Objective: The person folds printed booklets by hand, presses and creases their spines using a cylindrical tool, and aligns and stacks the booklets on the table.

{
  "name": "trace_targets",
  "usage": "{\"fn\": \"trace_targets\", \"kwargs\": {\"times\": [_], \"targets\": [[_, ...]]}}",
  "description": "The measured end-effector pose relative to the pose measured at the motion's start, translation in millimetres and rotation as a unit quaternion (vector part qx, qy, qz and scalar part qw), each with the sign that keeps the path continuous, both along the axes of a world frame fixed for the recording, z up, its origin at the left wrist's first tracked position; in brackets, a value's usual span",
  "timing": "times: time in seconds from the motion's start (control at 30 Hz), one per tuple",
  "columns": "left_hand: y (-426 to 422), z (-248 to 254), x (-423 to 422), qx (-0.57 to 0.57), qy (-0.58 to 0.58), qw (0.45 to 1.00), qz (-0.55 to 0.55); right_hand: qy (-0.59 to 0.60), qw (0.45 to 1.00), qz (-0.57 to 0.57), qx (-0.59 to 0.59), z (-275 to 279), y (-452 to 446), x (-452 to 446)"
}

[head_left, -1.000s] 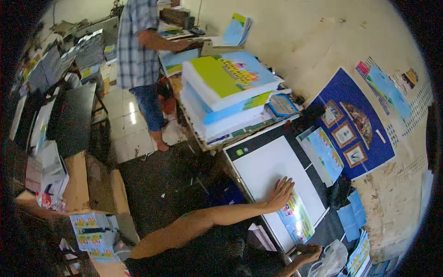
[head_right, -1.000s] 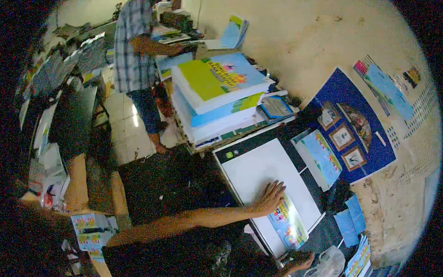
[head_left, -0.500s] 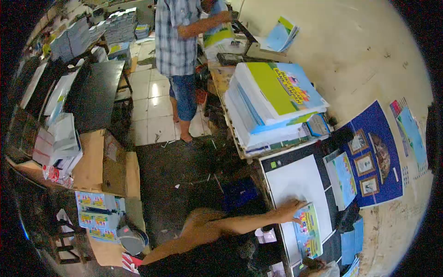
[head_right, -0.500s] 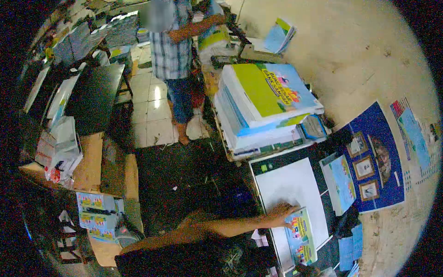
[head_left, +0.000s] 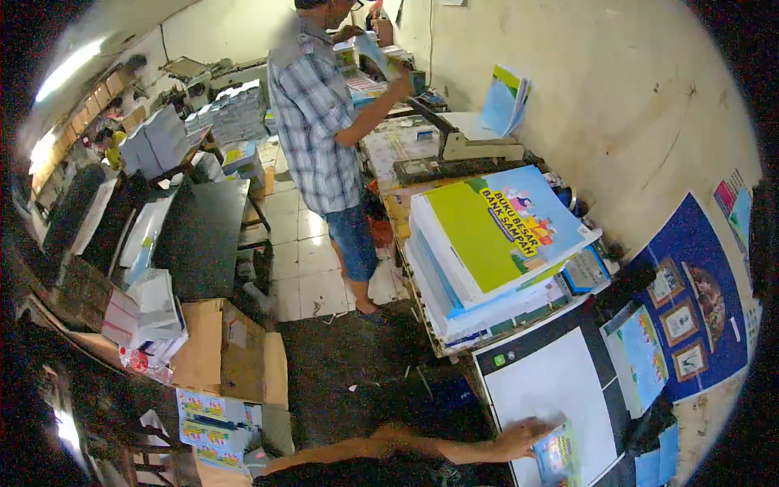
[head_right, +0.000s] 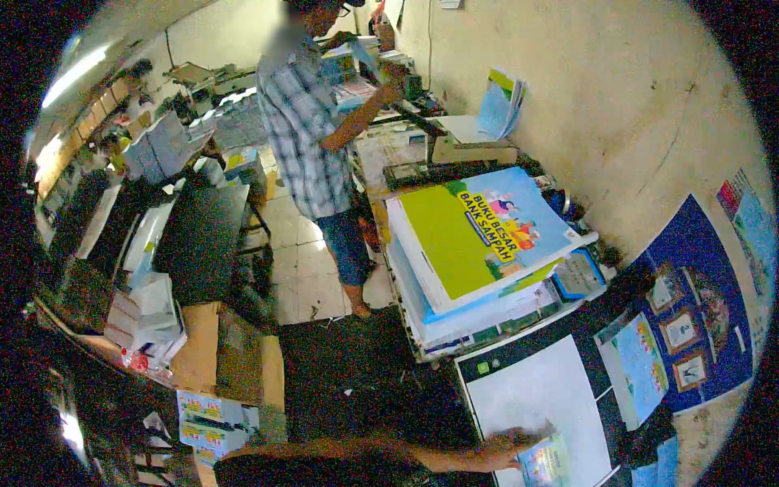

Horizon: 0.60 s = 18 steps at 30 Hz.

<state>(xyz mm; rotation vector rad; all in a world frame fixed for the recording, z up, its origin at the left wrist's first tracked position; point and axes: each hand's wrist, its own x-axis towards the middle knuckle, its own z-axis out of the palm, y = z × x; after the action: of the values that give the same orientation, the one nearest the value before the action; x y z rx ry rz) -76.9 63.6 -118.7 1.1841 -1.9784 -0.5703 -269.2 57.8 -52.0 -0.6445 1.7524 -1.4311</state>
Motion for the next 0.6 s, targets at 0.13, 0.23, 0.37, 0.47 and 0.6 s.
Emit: {"fn": "trace_targets", "kwargs": {"times": [0.13,0.23,0.37,0.47,0.6], "targets": [[-2.8,11.1,7.1,-0.034,0.063,0.997,-0.015,-0.062,0.996,-0.007,0.065,-8.2,-18.8,-3.7],[-2.6,-1.7,3.4,-0.007,0.042,0.999,-0.030,-0.096,0.990,-0.014,0.105,-13.4,-28.0,-10.6],[-3.2,8.7,6.7,-0.002,0.000,0.999,-0.047,-0.128,0.981,-0.027,0.143,-16.4,-34.5,-23.7],[-3.2,31.0,15.6,-0.012,-0.046,0.998,-0.045,-0.148,0.975,-0.035,0.161,-18.2,-33.6,-32.3],[-5.2,5.1,6.4,-0.067,-0.055,0.994,-0.070,-0.168,0.971,-0.047,0.162,-22.2,-22.0,-41.7]]}}
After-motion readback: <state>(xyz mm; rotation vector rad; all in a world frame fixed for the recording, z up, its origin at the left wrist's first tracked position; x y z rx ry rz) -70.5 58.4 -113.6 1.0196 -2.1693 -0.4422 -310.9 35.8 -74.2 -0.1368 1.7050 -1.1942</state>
